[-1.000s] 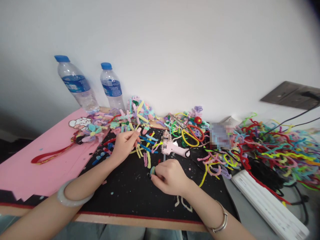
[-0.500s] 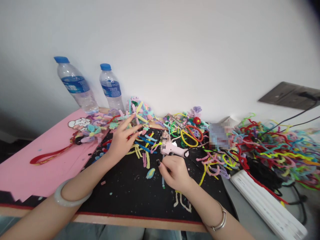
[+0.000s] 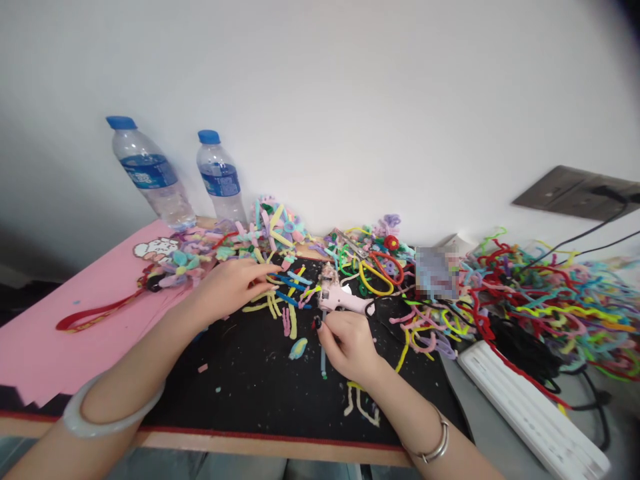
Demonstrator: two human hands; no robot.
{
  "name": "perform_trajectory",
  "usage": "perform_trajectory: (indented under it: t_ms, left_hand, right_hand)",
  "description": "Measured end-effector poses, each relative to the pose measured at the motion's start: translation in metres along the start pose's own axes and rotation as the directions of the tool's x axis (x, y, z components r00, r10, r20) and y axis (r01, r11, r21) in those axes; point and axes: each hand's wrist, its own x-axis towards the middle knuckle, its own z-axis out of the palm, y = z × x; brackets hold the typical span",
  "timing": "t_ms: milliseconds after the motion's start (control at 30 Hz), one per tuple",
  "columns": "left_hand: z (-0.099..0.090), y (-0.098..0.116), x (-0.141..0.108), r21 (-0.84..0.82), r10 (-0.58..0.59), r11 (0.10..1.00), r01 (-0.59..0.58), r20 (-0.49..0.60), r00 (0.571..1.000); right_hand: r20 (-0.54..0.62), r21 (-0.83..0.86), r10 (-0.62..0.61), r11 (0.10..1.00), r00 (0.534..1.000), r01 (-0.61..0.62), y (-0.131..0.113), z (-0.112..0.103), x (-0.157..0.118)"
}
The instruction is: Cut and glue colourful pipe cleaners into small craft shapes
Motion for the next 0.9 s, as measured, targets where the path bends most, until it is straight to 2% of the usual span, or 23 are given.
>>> perform_trajectory:
  t_ms: [167,233,400,567,733,800,900]
  left_hand:
    - [0.0,-0.002,-0.002,-0.004,0.035,0.999,-0.035,0.158,0.987]
    - [0.002,-0.003,-0.002,0.007,0.021,1.0,-0.023,0.184,0.983]
    - [0.001,-0.003,-0.002,0.02,-0.077,0.997,0.075,0.108,0.991]
    - [0.002,0.002,-0.002,-0.149,-0.05,0.987,0.06,0.075,0.996]
    - [0.006,0.008,-0.002,-0.268,-0.092,0.958,0.106,0.063,0.994]
    - [0.007,0.009,-0.002,-0.259,-0.072,0.962,0.087,0.067,0.995]
    - [0.008,0.008,-0.003,-0.236,0.039,0.972,-0.018,0.083,0.996]
  right_hand:
    - [0.009,0.009,0.008,1.0,1.0,-0.008,0.0,0.0,0.0]
    - [0.008,0.009,0.012,1.0,1.0,-0.012,0.0,0.0,0.0]
    - [0.017,-0.003,0.016,1.0,1.0,-0.016,0.001,0.001,0.001]
    - [0.02,-0.003,0.02,1.0,1.0,-0.02,0.002,0.0,0.001]
    - [0.023,0.016,0.038,0.999,0.999,-0.038,0.001,0.0,0.001]
    - [0.025,0.022,0.044,0.999,0.999,-0.045,0.002,0.001,0.001]
    - [0.024,0.036,0.046,0.998,0.999,-0.047,0.002,0.001,0.0]
